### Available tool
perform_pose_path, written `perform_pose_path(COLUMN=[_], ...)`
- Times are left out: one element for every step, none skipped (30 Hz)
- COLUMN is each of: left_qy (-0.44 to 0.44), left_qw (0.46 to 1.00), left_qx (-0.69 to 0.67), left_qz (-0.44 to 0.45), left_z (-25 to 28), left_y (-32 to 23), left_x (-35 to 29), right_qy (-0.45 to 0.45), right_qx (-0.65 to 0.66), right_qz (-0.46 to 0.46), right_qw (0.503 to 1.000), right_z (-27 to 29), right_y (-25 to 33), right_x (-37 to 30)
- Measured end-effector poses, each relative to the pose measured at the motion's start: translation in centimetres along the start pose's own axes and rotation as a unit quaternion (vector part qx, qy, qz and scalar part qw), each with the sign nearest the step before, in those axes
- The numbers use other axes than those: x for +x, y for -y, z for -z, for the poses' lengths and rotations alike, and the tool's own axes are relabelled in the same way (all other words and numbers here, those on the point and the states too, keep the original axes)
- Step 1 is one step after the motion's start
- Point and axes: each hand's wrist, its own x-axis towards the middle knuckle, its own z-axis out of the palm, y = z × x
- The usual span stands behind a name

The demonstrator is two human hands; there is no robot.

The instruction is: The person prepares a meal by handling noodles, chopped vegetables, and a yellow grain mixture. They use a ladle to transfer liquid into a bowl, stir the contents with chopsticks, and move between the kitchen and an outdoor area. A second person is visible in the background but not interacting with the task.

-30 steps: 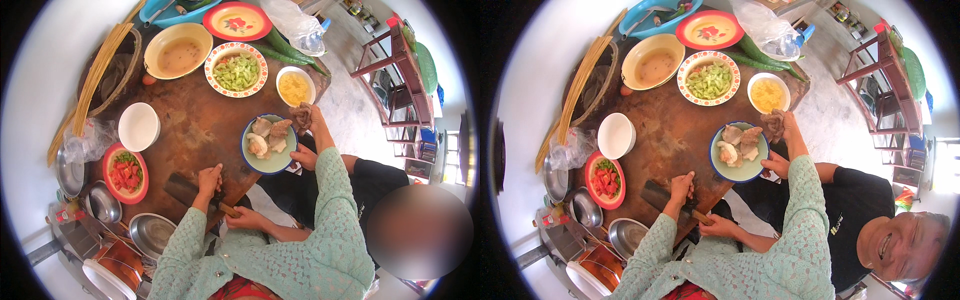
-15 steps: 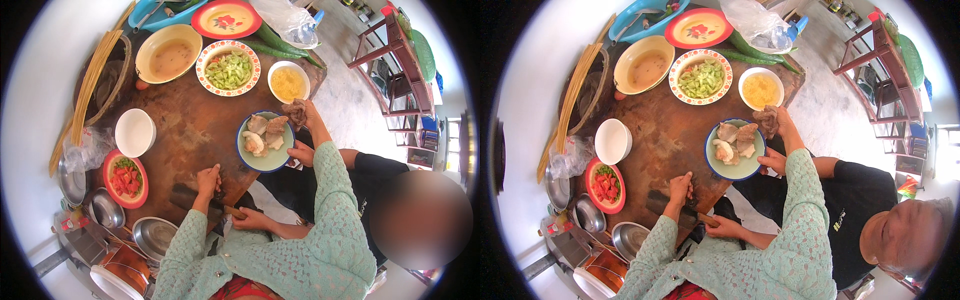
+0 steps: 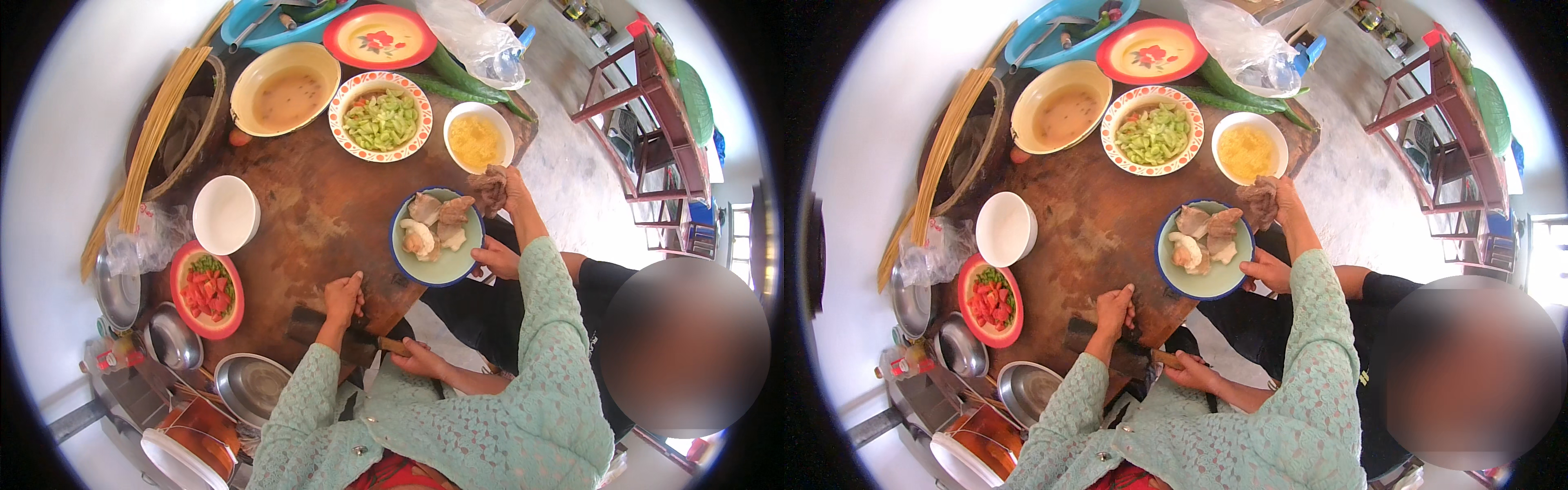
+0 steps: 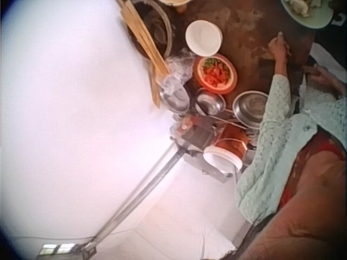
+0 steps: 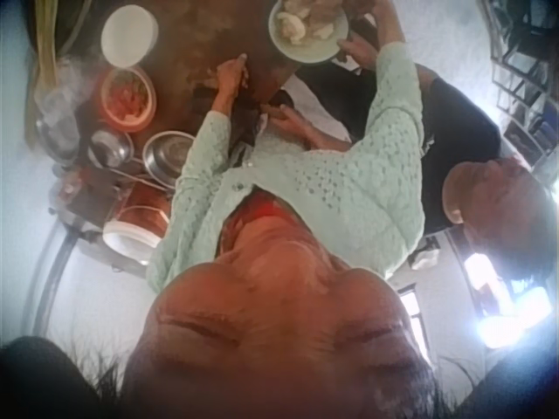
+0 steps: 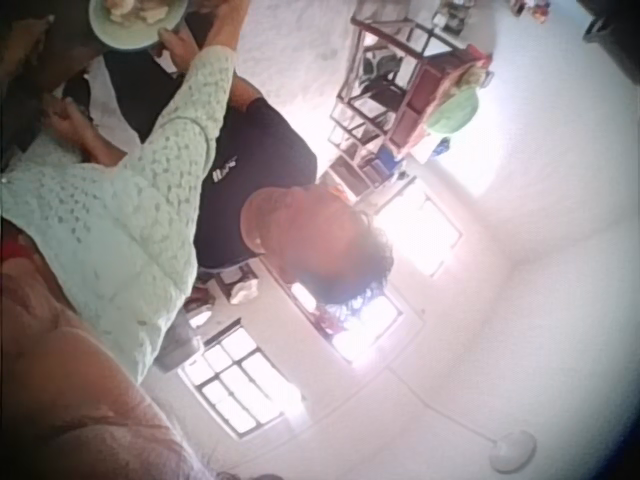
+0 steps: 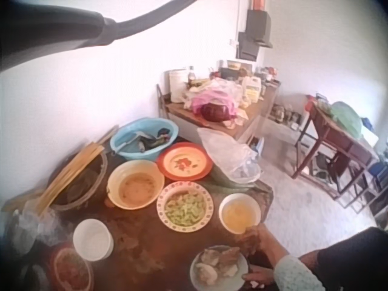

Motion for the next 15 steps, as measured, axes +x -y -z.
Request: perform_pose_path(left_qy=[0.0,0.0,0.0,0.001,0.001,0.002,0.004,0.006,0.002,-0.002,-0.006,-0.004,-0.004,-0.004,-0.002], left_qw=[1.0,1.0,1.0,1.0,1.0,1.0,1.0,1.0,1.0,1.0,1.0,1.0,1.0,0.999,0.999], left_qx=[-0.001,-0.002,-0.001,0.0,0.0,-0.001,-0.002,-0.003,-0.001,0.0,0.001,0.003,0.004,0.005,-0.003], left_qz=[-0.002,-0.003,-0.003,-0.003,-0.003,-0.005,-0.007,-0.009,-0.011,-0.012,-0.013,-0.021,-0.028,-0.035,-0.038], left_z=[0.0,0.0,0.1,0.1,0.1,0.2,0.2,0.2,0.2,0.1,0.1,0.0,0.1,0.2,0.4], left_y=[0.1,0.1,0.1,0.0,-0.1,-0.2,-0.4,-0.5,-0.4,-0.1,0.1,0.3,0.3,0.4,0.7], left_x=[0.0,-0.1,-0.1,-0.1,-0.2,-0.3,-0.4,-0.5,-0.4,-0.4,-0.3,-0.2,-0.2,-0.2,-0.2], right_qy=[0.012,0.018,0.025,0.032,0.032,0.031,0.031,0.032,0.034,0.036,0.031,0.026,0.023,0.04,0.056], right_qx=[-0.004,0.007,0.018,0.028,0.029,0.03,0.032,0.037,0.042,0.047,0.036,0.026,0.016,0.019,0.022], right_qz=[-0.001,0.005,0.012,0.018,0.024,0.031,0.038,0.027,0.015,0.003,0.023,0.042,0.06,0.044,0.028], right_qw=[1.0,1.0,0.999,0.999,0.999,0.999,0.998,0.998,0.998,0.998,0.999,0.998,0.998,0.998,0.998], right_z=[0.2,0.3,0.4,0.1,-0.1,-0.4,-0.7,-0.8,-0.6,-0.5,-0.4,-0.4,-0.8,-1.0,-1.2], right_y=[0.3,0.4,0.6,0.8,1.1,1.3,1.7,1.9,2.3,2.5,2.5,2.3,2.4,2.6,3.0], right_x=[0.1,0.2,0.4,0.2,0.0,-0.3,-0.7,-0.8,-0.7,-0.6,-0.3,0.0,0.0,-0.3,-0.5])
